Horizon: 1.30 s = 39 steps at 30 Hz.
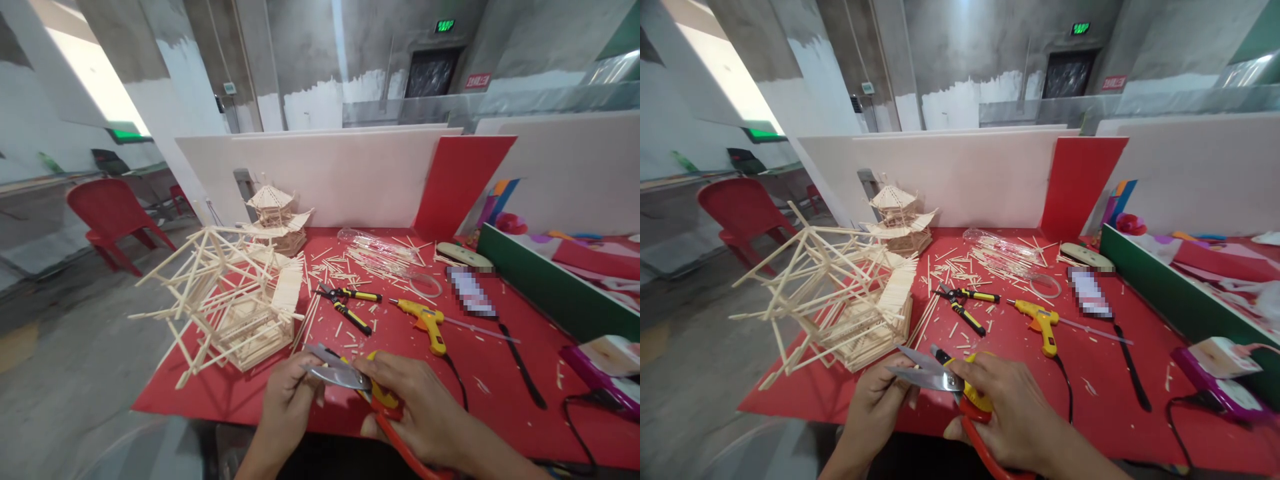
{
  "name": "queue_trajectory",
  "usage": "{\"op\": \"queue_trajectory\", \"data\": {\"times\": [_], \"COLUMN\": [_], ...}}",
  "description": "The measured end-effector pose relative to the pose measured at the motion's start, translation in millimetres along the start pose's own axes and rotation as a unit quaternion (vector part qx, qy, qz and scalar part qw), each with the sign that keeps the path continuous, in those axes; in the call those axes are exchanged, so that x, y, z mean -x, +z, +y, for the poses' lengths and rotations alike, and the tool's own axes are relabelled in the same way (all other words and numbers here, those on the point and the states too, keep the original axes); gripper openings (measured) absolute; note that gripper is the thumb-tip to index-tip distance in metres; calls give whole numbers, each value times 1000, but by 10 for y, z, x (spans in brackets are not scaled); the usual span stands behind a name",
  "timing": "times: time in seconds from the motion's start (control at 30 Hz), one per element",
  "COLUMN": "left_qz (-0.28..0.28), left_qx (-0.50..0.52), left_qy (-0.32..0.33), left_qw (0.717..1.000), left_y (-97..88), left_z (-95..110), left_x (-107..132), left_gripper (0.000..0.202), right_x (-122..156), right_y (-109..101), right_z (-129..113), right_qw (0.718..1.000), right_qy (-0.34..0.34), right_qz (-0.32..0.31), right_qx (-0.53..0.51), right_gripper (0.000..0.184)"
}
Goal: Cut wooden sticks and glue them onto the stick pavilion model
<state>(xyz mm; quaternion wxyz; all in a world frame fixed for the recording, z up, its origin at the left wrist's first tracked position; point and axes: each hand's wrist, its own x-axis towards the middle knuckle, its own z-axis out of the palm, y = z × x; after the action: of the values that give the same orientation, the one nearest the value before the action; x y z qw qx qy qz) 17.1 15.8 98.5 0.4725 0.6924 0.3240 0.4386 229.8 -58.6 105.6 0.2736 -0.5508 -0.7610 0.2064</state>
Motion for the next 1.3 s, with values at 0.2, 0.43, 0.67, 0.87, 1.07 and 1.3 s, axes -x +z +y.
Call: {"op": "queue_trajectory", "data": {"times": [0.2,0.43,0.67,0.87,1.07,1.3], "left_qz": [-8,-20,-41,-6,20,66], "left_qx": [-17,3,49,116,172,127], "left_qy": [9,-20,-97,-130,-160,-172], "left_qw": [1000,1000,993,985,972,975], "left_y": [-13,-7,5,23,71,55], "left_z": [3,-91,-120,-72,-85,35], "left_x": [-9,44,48,29,13,2], "left_gripper": [31,32,36,26,25,14], "right_x": [9,31,83,140,134,-19], "right_y": [-1,67,173,58,-57,2], "right_z": [-9,43,81,289,538,271], "right_qw": [1000,999,997,988,963,979], "right_qy": [-4,-26,19,128,173,61], "right_qz": [3,27,16,48,-45,90], "right_qx": [-10,-7,-74,70,200,172], "right_gripper": [53,52,37,47,38,26]}}
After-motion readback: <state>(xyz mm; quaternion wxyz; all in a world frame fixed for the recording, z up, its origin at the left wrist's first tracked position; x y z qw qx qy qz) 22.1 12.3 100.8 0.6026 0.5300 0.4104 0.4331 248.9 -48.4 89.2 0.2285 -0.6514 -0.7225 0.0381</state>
